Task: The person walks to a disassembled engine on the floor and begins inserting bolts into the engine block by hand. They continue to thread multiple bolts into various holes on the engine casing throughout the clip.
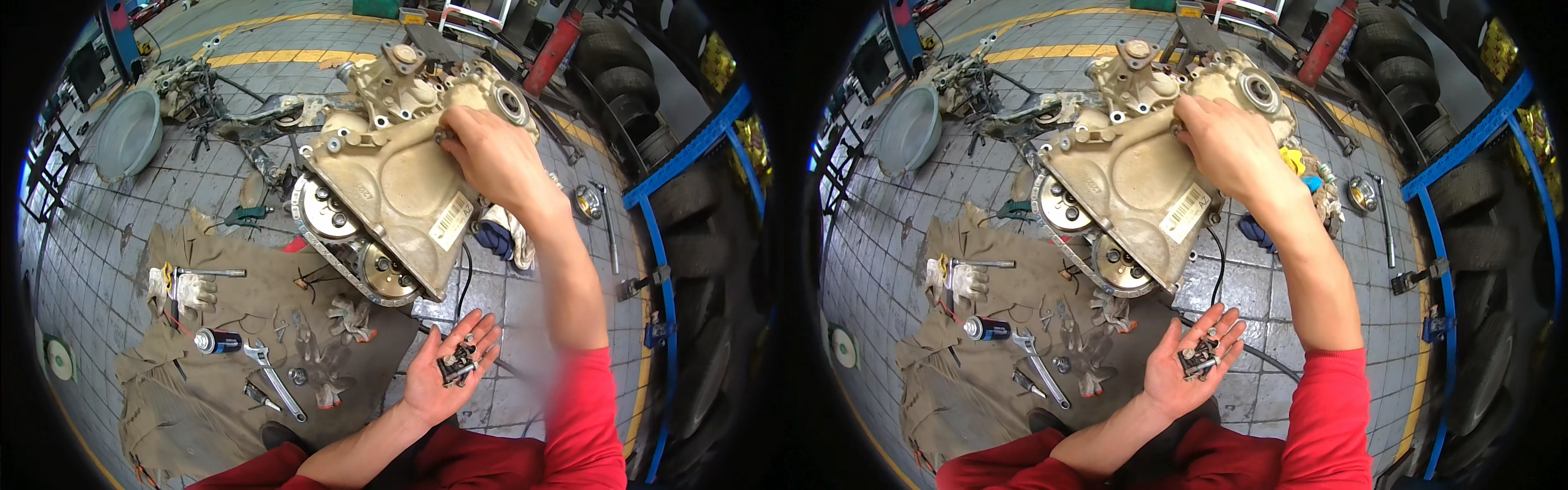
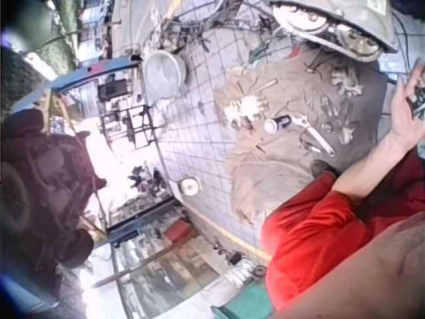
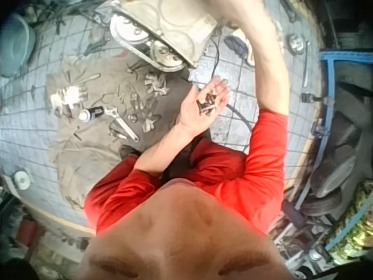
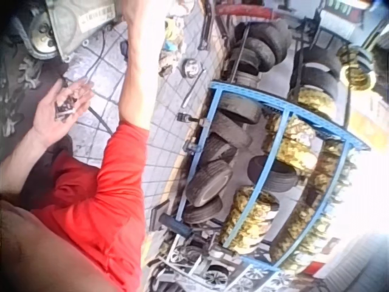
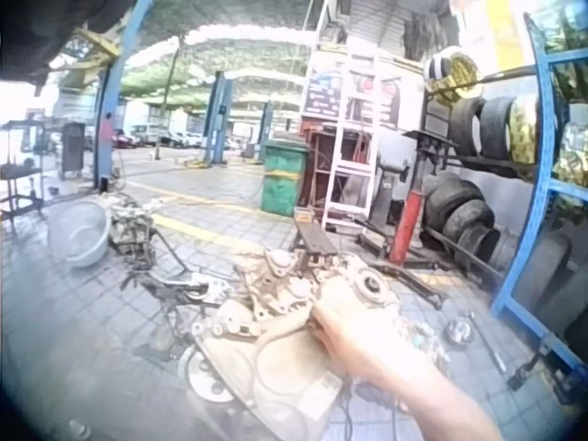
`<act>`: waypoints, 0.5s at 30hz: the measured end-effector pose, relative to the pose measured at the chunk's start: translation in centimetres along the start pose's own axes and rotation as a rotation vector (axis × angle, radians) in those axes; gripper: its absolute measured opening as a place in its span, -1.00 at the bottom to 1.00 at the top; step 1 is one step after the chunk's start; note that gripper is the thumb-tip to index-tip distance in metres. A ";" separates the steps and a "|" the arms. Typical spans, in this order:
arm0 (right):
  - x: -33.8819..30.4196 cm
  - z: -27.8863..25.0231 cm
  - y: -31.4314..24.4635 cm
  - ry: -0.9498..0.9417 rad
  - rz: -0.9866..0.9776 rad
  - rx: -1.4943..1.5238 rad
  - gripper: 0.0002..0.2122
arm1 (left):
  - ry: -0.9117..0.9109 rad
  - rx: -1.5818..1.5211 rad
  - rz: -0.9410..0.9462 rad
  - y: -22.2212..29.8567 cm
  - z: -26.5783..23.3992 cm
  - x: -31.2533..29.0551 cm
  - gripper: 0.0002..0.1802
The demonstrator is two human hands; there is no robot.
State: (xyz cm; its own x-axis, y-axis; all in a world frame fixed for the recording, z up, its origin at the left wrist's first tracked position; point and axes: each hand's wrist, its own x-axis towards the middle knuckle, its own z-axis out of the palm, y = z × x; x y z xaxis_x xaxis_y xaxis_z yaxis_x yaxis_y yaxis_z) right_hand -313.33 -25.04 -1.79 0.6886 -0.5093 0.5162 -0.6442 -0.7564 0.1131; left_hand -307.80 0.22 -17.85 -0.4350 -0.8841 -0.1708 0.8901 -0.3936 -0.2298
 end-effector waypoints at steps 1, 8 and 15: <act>-0.1 -0.1 -0.7 -0.023 0.102 0.058 -0.78 | 0.004 -0.003 -0.008 0.0 -0.3 0.0 -0.25; 0.2 -1.5 0.4 -0.214 0.125 0.019 -0.81 | -0.077 -0.016 -0.124 -1.8 -0.7 3.4 -0.23; 2.8 -2.1 -1.5 -0.441 0.395 -0.005 -0.72 | -0.087 -0.078 -0.179 -3.6 -1.9 6.2 -0.22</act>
State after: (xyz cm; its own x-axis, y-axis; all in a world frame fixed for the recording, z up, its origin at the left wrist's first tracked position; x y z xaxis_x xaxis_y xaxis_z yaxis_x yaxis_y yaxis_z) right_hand -311.09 -24.47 1.28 0.4693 -0.8750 0.1187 -0.8806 -0.4738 -0.0112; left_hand -313.91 -3.33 -19.95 -0.5690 -0.8215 -0.0380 0.7850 -0.5288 -0.3227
